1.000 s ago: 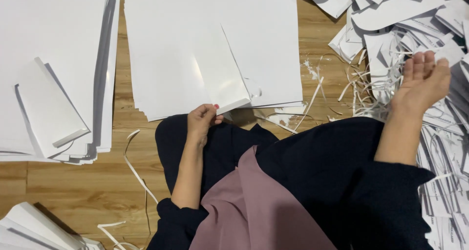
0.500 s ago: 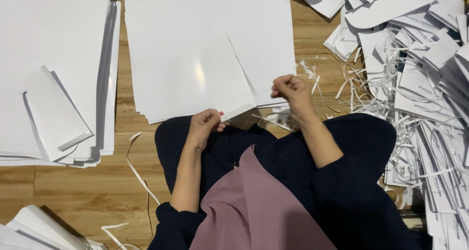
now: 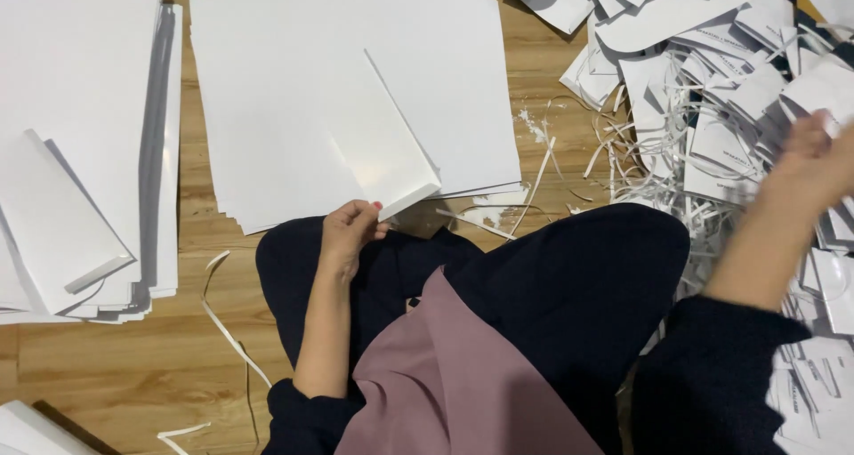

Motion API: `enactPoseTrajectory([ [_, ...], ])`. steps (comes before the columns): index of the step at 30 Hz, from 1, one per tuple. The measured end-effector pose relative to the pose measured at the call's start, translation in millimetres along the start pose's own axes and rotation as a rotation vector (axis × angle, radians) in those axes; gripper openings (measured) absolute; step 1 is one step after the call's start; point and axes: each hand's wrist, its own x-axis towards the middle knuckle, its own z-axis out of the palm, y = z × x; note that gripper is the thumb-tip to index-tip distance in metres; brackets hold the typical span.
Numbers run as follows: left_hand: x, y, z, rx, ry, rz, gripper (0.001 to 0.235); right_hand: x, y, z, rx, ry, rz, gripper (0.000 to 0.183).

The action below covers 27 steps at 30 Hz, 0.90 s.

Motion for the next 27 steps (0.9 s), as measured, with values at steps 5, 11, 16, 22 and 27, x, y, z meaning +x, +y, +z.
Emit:
enactPoseTrajectory([
  [5,13.4,-9.1,50.8,0.237,0.108,0.016,0.013,-240.5,-112.8,91.5,0.100,-0.539,-0.916,0.035],
  [11,-3.3,9.7,91.4,0.171,0.041,0.085,0.017,-251.9,-99.5,154.2,-0.164,-0.414,-1.299,0.005],
  [16,29.9,9.6,37.0,0.231,0.280,0.261,0.080,-204.7,-83.8,158.2,0.186,-0.666,-0.724,0.007],
  [22,68.4,-20.3,-3.8,0.364,0.196,0.113,0.017,-181.8,-37.4,164.2,0.256,-0.947,-0.091,0.012],
  [27,75.5,-22.0,-2.7,0.473,0.140,0.101,0.016,-162.7,18.1,186.3,0.222,-1.039,0.044,0.030],
])
